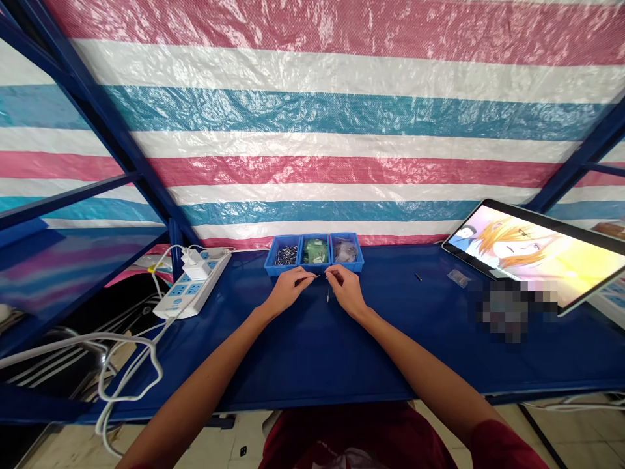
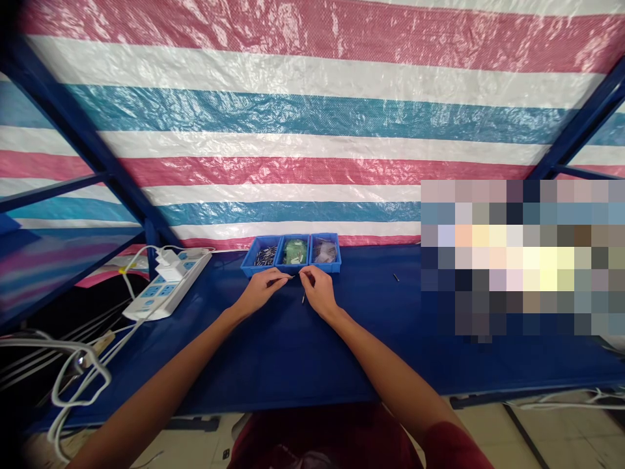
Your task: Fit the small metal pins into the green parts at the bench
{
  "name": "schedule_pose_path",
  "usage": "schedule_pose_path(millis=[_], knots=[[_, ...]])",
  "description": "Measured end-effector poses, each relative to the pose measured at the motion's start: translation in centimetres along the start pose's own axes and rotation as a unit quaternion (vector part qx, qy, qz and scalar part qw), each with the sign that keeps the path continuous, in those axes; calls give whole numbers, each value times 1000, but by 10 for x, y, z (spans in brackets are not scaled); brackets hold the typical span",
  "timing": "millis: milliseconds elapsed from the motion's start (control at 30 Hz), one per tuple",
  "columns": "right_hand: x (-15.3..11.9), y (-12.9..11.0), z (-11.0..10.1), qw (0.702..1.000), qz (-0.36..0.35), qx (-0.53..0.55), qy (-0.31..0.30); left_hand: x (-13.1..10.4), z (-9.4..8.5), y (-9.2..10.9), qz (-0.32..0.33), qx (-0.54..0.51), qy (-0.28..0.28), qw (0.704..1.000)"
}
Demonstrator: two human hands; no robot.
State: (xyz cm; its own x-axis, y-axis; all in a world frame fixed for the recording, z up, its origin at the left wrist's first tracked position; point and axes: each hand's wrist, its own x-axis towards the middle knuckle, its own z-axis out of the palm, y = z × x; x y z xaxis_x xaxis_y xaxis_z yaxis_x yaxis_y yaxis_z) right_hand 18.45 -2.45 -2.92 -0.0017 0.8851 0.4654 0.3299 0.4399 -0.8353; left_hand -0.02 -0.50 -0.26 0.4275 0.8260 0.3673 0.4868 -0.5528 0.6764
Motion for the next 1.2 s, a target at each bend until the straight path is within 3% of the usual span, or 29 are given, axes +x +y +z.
schedule_pose_path(millis=[367, 600, 833, 1067, 1200], knots=[[-2, 4, 3, 994, -69, -42, -80, -3, 0, 3, -50, -94, 7, 994], [-1, 5, 4, 998, -14, 13, -56, 2, 4, -1, -92, -240, 34, 966], [-1, 5, 6, 998, 3, 33, -57, 0, 7, 1, -86, -198, 47, 975], [0, 0, 2, 999, -19, -27, -19, 4, 4, 0, -99, -249, 47, 962], [0, -1, 1, 1000, -15, -21, -5, 3, 1, -4, -83, -151, 32, 985]])
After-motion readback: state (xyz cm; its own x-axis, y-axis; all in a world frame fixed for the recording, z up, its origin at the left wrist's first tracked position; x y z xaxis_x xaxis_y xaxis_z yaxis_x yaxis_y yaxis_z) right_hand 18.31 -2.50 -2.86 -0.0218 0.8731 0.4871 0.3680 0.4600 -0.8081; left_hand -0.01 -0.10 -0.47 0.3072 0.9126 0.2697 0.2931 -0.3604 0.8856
